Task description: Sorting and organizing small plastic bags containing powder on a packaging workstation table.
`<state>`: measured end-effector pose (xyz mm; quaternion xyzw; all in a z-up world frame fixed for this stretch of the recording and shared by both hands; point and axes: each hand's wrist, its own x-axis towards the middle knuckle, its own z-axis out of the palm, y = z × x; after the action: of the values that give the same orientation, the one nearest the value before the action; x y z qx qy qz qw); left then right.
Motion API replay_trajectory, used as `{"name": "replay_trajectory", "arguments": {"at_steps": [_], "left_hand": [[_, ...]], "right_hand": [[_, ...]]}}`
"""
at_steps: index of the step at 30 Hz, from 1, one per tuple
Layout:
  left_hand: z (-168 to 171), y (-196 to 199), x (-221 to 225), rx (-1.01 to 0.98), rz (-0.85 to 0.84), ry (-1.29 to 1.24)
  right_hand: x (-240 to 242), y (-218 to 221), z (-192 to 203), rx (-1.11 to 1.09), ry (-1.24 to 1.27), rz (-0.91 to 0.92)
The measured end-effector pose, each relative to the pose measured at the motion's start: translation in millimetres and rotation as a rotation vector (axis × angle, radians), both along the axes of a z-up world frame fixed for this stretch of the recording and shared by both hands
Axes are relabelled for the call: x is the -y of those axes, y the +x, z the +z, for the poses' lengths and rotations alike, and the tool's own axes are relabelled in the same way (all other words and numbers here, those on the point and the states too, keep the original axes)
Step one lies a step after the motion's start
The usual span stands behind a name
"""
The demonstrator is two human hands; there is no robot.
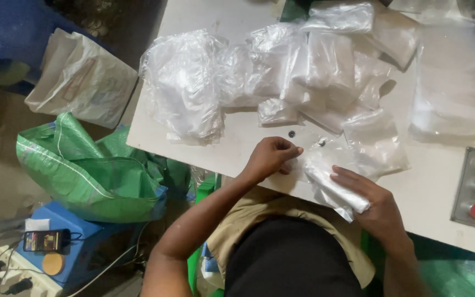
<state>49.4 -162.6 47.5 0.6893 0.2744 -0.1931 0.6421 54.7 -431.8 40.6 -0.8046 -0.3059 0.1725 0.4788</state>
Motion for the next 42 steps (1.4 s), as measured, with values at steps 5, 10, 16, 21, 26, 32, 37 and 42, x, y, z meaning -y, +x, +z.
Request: {"name": "replay_trajectory", "arguments": {"at_steps": [5,10,16,21,26,32,37,42], "left_hand": [[-35.6,6.7,-0.9,0.183,0.006,-0.014],[-111.9,-11.9,28.8,0.341,0.185,-0.263],[-103.2,-27.5,43.8,0.324,0.485,-0.697],[-70.2,-35.7,38.4,0.855,0.098,0.498],[-82.2,-28.3,39.5,1.133,-0.187,0.877],[-89.0,-31.3,70.8,1.191,0.262,0.520],[-46.5,-14.4,67.2,1.354,0.269,0.658],[-4.7,-17.8,73.2,1.591,0.060,1.012]], "right_hand": [[9.0,-11.1,5.7,-0.294,0.318,-0.474],[-14.6,-21.0,17.5,-0.511,0.357,-0.621],[-25.1,-13.0,-11.5,-0.722,0.550,-0.487],[-25.3,8.9,-10.5,-0.458,0.557,-0.295],[-39.0,4.0,-14.3,0.074,0.070,-0.210],[-49.3,0.4,-25.6,-0.401,0.595,-0.677],[-50.1,0.4,-26.9,0.445,0.298,-0.478],[-51.6,3.5,-23.6,0.214,0.335,-0.463]]}}
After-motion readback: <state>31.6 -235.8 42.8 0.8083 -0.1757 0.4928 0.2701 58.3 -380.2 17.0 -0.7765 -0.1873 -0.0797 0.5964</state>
